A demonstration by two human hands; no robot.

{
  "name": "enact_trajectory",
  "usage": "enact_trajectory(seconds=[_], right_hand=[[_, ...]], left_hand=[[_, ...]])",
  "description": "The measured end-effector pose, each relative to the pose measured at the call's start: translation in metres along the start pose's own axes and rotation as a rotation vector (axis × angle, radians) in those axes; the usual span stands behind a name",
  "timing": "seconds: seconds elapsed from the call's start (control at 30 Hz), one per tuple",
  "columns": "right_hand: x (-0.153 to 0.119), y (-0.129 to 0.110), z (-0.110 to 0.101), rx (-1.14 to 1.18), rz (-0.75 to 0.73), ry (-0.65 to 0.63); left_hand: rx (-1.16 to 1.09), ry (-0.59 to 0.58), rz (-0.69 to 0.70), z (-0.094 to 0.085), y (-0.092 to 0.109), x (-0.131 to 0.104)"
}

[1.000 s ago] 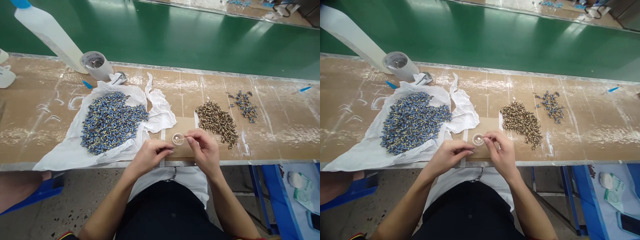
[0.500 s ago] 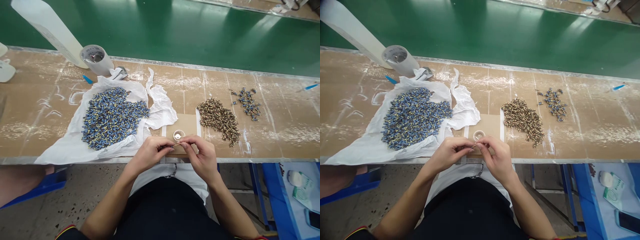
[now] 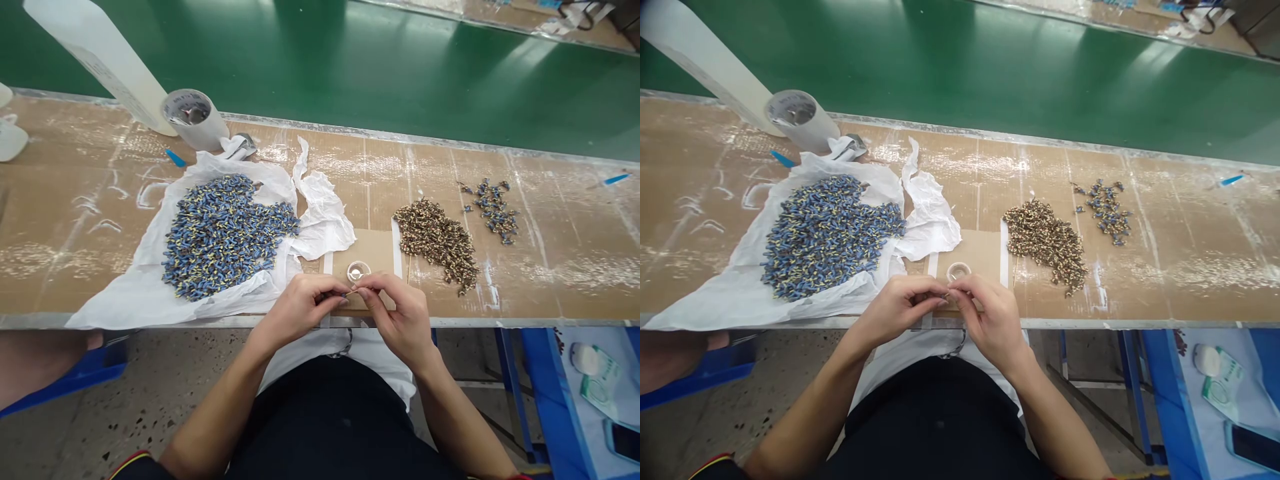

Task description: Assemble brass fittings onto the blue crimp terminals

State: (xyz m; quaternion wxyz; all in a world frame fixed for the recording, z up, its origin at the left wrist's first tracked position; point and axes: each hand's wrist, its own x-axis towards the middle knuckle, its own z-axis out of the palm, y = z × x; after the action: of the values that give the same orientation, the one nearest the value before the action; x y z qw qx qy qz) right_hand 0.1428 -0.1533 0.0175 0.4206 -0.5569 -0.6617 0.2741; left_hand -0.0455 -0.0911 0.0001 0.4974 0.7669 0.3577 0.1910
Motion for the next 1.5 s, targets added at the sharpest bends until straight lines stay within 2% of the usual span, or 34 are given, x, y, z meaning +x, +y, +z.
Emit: enact_trajectory(seconds=[0.63, 0.9, 1.1, 1.23, 1.37, 1.5], right_hand=[[0.002, -0.003, 0.001, 0.011, -0.048, -0.016], [0.007, 0.009, -0.006, -0.017, -0.047, 0.169], [0.006, 0.015, 0.003, -0.036, -0.045, 0.150], [0.000, 0.029, -0.016, -0.151, -0.020, 0.229], [-0.009, 0.056, -0.050, -0.408, 0.171, 0.355], [-0.016, 0.073, -0.066, -0.611, 0.277, 0.361]], left_hand=[[-0.022, 0.010, 0.004, 0.000, -0.001, -0.001], [-0.041, 0.027, -0.037, 0.000, -0.004, -0.004], [-0.050, 0.016, -0.056, -0.002, -0.005, -0.002], [-0.052, 0.002, -0.065, -0.005, -0.006, -0.001], [-0.050, -0.006, -0.071, -0.005, -0.008, -0.001], [-0.038, -0.011, -0.077, -0.004, -0.008, -0.001]])
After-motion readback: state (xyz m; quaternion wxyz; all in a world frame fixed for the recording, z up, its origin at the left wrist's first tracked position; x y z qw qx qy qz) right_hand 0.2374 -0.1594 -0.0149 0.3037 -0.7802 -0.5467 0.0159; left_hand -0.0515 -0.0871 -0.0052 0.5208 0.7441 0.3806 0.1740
